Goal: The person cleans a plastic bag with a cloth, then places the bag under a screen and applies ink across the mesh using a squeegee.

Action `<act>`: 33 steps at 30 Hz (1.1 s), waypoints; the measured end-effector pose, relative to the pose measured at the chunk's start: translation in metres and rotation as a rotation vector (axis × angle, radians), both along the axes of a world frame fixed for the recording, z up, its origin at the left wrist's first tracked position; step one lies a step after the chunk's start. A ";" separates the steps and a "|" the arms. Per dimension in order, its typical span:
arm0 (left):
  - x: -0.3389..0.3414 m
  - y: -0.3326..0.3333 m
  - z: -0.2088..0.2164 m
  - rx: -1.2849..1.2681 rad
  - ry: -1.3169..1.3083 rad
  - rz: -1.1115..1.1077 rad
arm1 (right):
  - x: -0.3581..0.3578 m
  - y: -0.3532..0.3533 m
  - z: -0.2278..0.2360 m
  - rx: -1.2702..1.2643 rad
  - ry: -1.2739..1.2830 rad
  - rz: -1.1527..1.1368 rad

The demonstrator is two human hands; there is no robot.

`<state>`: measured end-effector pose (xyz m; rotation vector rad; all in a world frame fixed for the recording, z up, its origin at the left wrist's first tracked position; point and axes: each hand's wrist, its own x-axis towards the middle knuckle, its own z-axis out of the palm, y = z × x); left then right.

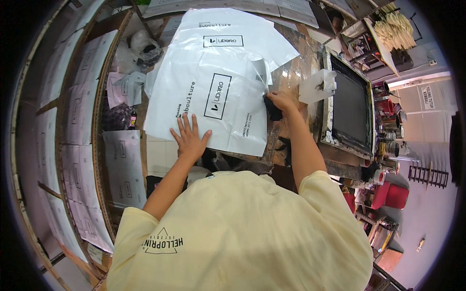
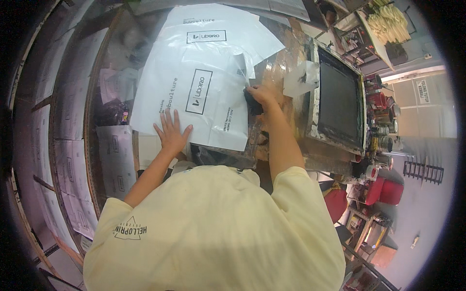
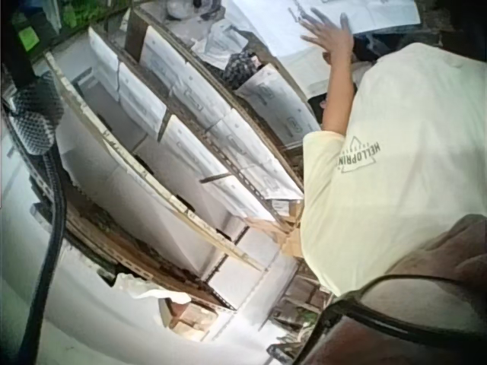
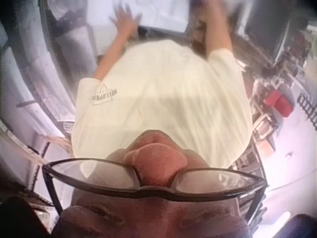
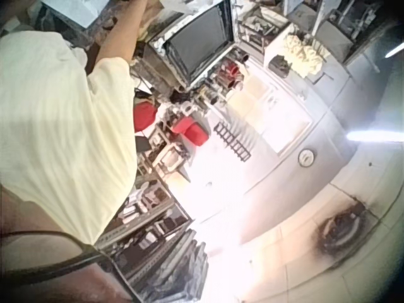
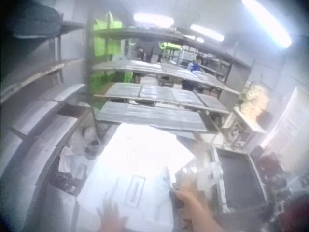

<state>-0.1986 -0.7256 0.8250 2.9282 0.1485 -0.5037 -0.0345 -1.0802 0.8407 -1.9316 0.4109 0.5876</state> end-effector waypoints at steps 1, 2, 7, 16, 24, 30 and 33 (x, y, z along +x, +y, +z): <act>0.001 0.001 -0.004 0.035 -0.045 -0.014 | -0.004 -0.002 -0.008 -0.080 -0.038 0.017; 0.005 0.005 -0.008 0.040 -0.159 -0.022 | -0.007 0.001 -0.012 -0.157 -0.077 0.041; 0.022 0.028 -0.012 0.058 -0.144 -0.054 | -0.029 0.013 -0.025 -0.380 -0.249 -0.025; 0.023 -0.001 0.013 -0.064 -0.186 -0.247 | -0.105 -0.056 -0.062 0.831 0.012 -0.695; -0.001 -0.085 0.045 -0.483 -0.285 -0.563 | -0.203 -0.050 0.059 1.213 -0.147 -0.642; -0.003 -0.104 0.031 -0.367 -0.207 -0.724 | -0.242 -0.040 0.030 0.522 -0.060 -0.575; -0.008 -0.101 0.021 -0.337 -0.206 -0.728 | -0.243 -0.036 -0.001 0.260 -0.240 -0.575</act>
